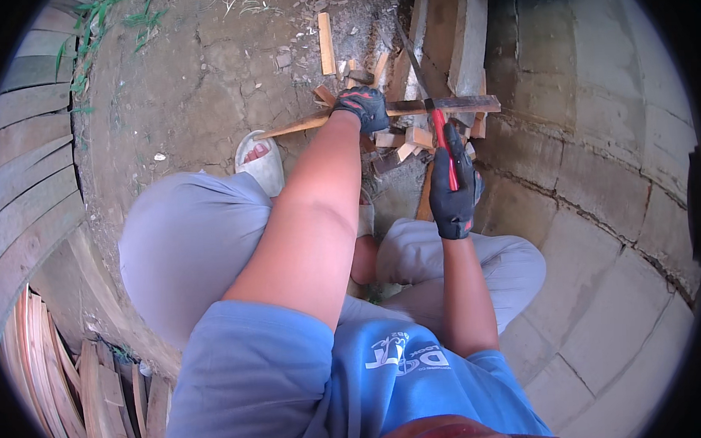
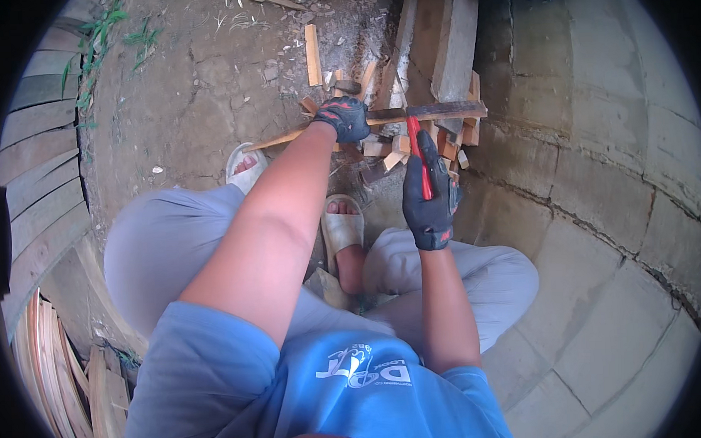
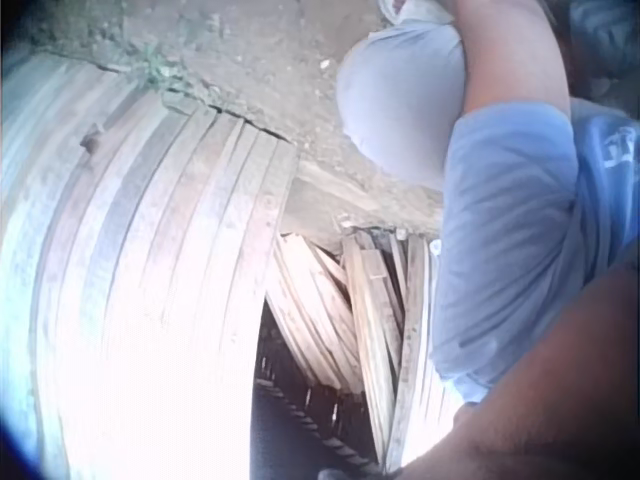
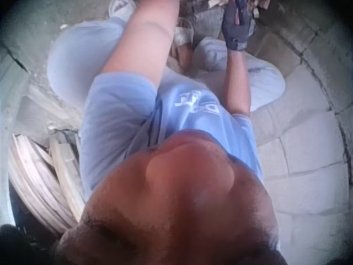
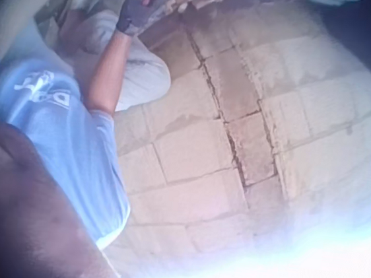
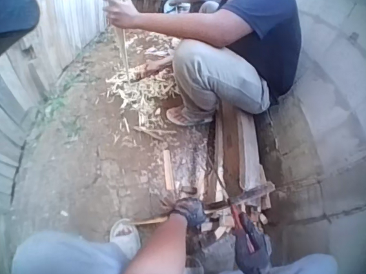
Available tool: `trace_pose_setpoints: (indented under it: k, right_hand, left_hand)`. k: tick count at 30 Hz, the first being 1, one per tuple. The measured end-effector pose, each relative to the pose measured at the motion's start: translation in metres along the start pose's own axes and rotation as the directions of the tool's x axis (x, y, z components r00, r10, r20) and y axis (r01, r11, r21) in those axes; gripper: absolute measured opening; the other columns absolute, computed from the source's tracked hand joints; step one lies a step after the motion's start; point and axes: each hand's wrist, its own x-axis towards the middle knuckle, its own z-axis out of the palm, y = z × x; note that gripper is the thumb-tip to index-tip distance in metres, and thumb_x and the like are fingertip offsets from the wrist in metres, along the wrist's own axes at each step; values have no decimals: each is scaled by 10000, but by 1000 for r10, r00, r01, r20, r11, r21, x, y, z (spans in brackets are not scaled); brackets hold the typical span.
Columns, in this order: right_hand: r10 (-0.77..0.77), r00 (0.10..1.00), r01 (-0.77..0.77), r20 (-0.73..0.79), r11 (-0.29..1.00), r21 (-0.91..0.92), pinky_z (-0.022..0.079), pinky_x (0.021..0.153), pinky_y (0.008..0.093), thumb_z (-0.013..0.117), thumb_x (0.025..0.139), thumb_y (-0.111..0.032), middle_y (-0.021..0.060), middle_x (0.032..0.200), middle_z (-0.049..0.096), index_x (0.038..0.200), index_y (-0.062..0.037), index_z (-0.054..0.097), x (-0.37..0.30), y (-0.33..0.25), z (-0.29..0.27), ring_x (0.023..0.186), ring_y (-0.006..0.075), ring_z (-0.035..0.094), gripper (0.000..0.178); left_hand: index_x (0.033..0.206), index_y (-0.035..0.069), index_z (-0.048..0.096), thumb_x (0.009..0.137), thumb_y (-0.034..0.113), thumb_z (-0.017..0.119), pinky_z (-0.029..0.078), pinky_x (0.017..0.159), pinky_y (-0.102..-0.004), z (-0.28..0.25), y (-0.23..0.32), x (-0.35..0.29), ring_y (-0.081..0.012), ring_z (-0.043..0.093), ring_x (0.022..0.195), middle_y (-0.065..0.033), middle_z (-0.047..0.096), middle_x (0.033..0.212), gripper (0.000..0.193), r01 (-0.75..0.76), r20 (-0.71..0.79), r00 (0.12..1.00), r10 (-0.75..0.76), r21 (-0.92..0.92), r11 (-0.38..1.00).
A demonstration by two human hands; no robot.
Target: The person sits on the ground and uses a red-handled machete to split small pieces of wood. They hold the wood with their left hand and strike it with the machete in their right hand, creating smaller wood chips and shavings.
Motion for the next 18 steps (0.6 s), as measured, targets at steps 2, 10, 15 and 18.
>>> trace_pose_setpoints:
  k: [2, 10, 15, 18]
  right_hand:
    - [25, 999, -26, 32, 999, 36, 563, 971, 439, 614, 1047, -156, 203, 1345, 723, 1450, -56, 654, -13, -6, -13, 1161, 358, 737, 417]
    - [255, 943, -249, 213, 967, -54, 565, 998, 439, 569, 1054, -113, 238, 1315, 732, 1431, 20, 649, -131, -52, -134, 1196, 352, 734, 407]
    - [-1, 995, -1, 103, 1000, 23, 557, 994, 436, 612, 1051, -164, 223, 1293, 738, 1421, -63, 677, -21, -12, -33, 1201, 379, 720, 389]
    - [79, 993, -80, 85, 997, 11, 553, 993, 442, 626, 1048, -184, 237, 1303, 718, 1415, -89, 684, 16, -19, -3, 1214, 397, 700, 384]
  left_hand:
    - [1123, 59, 802, 814, 320, 642, 593, 966, -483, 1, -4, 0, -382, 749, 1102, -217, 764, 1197, 435, 7, 18, 1000, -7, 5, 1000]
    - [1091, 37, 800, 816, 355, 635, 593, 948, -483, -10, -2, -2, -395, 751, 1065, -235, 763, 1163, 451, -32, 74, 997, 34, -33, 999]
    - [1086, 36, 801, 818, 353, 628, 596, 943, -488, -7, -3, -2, -394, 751, 1066, -236, 761, 1164, 450, -48, 83, 995, 48, -7, 999]
    - [1099, 40, 800, 823, 349, 626, 593, 958, -482, -9, -1, -1, -395, 748, 1080, -237, 758, 1182, 449, -39, 50, 998, 38, 19, 999]
